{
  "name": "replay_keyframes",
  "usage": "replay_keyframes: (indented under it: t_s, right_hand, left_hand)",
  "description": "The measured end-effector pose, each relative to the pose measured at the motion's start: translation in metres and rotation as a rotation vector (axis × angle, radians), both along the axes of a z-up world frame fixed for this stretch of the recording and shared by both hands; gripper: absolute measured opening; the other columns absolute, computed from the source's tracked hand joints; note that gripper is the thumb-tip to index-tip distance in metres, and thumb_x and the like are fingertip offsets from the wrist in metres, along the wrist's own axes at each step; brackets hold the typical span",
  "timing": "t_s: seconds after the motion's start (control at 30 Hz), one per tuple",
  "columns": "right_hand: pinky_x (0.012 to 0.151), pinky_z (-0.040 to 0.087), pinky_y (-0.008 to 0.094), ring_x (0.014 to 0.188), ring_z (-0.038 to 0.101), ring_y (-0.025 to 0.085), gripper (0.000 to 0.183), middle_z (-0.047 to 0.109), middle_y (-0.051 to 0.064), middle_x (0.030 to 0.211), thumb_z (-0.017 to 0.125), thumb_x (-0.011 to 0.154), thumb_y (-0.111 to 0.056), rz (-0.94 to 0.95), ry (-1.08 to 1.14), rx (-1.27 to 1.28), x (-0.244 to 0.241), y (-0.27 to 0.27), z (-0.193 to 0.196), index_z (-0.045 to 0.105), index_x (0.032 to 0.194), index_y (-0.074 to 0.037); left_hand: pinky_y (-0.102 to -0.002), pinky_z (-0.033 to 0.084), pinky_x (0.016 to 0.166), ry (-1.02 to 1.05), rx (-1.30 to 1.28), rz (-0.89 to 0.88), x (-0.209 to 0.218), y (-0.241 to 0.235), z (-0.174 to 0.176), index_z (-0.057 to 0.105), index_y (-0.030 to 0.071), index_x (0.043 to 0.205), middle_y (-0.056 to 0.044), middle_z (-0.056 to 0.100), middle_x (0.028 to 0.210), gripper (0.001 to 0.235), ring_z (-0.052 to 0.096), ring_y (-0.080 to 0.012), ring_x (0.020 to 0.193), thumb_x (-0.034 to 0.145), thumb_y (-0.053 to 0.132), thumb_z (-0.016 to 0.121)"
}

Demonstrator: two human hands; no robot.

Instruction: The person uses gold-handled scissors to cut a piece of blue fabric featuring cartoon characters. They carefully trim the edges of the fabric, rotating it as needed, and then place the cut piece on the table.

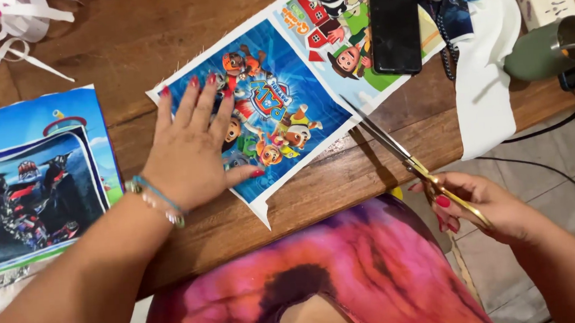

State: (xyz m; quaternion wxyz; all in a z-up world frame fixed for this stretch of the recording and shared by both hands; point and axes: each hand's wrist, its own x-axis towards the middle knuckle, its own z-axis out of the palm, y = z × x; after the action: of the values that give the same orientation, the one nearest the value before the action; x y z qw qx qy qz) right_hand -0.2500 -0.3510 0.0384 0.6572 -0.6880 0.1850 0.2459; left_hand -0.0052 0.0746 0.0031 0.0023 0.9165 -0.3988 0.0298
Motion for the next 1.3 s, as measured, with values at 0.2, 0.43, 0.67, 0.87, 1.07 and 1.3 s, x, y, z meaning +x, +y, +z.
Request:
replay_keyframes:
  t_s: [0.2, 0.43, 0.67, 0.87, 1.07, 1.3]
  right_hand:
    - [0.053, 0.051, 0.03, 0.052, 0.063, 0.021, 0.046, 0.06, 0.008, 0.062, 0.073, 0.085, -0.016, 0.009, 0.021, -0.06, 0.013, 0.006, 0.004, 0.07, 0.127, 0.003]
    - [0.056, 0.054, 0.031, 0.056, 0.061, 0.019, 0.043, 0.069, 0.01, 0.079, 0.073, 0.085, -0.013, 0.001, 0.031, -0.101, 0.022, 0.004, 0.005, 0.071, 0.126, 0.003]
    - [0.052, 0.05, 0.028, 0.054, 0.056, 0.015, 0.044, 0.072, 0.01, 0.086, 0.075, 0.083, -0.013, -0.022, 0.026, -0.123, 0.021, -0.002, -0.005, 0.073, 0.124, 0.002]
    - [0.053, 0.051, 0.029, 0.062, 0.058, 0.014, 0.049, 0.074, 0.011, 0.119, 0.076, 0.079, -0.018, -0.01, 0.025, -0.139, 0.027, 0.002, -0.005, 0.07, 0.123, 0.002]
    - [0.057, 0.052, 0.028, 0.064, 0.058, 0.013, 0.049, 0.074, 0.01, 0.114, 0.076, 0.08, -0.017, 0.009, -0.004, -0.135, 0.03, 0.005, -0.003, 0.07, 0.125, 0.002]
    - [0.049, 0.049, 0.025, 0.063, 0.057, 0.011, 0.047, 0.075, 0.01, 0.12, 0.076, 0.08, -0.017, 0.0, -0.014, -0.119, 0.029, 0.002, -0.01, 0.07, 0.123, 0.002]
  left_hand:
    - [-0.062, 0.006, 0.124, -0.062, 0.065, 0.037, -0.018, 0.004, 0.003, 0.038, 0.014, 0.158, -0.016, 0.032, 0.166, 0.138, 0.021, -0.0363, 0.156, 0.061, 0.111, 0.037]
    - [-0.063, 0.011, 0.122, -0.059, 0.094, 0.032, -0.016, 0.007, 0.005, 0.036, 0.016, 0.159, -0.014, 0.032, 0.166, 0.144, 0.024, -0.0345, 0.155, 0.055, 0.116, 0.034]
    - [-0.062, 0.014, 0.122, -0.04, 0.108, 0.033, -0.016, 0.007, 0.002, 0.034, 0.016, 0.159, -0.013, 0.03, 0.168, 0.146, 0.021, -0.0348, 0.156, 0.054, 0.116, 0.035]
    - [-0.063, 0.016, 0.121, -0.053, 0.11, 0.036, -0.016, 0.007, 0.004, 0.036, 0.016, 0.159, -0.014, 0.031, 0.168, 0.147, 0.023, -0.0352, 0.156, 0.052, 0.116, 0.034]
    - [-0.063, 0.016, 0.121, -0.05, 0.102, 0.042, -0.017, 0.007, 0.003, 0.037, 0.016, 0.158, -0.013, 0.031, 0.168, 0.148, 0.023, -0.0345, 0.156, 0.049, 0.117, 0.036]
    - [-0.063, 0.017, 0.121, -0.049, 0.087, 0.04, -0.017, 0.007, 0.004, 0.036, 0.016, 0.159, -0.014, 0.03, 0.169, 0.149, 0.024, -0.0359, 0.155, 0.049, 0.117, 0.037]
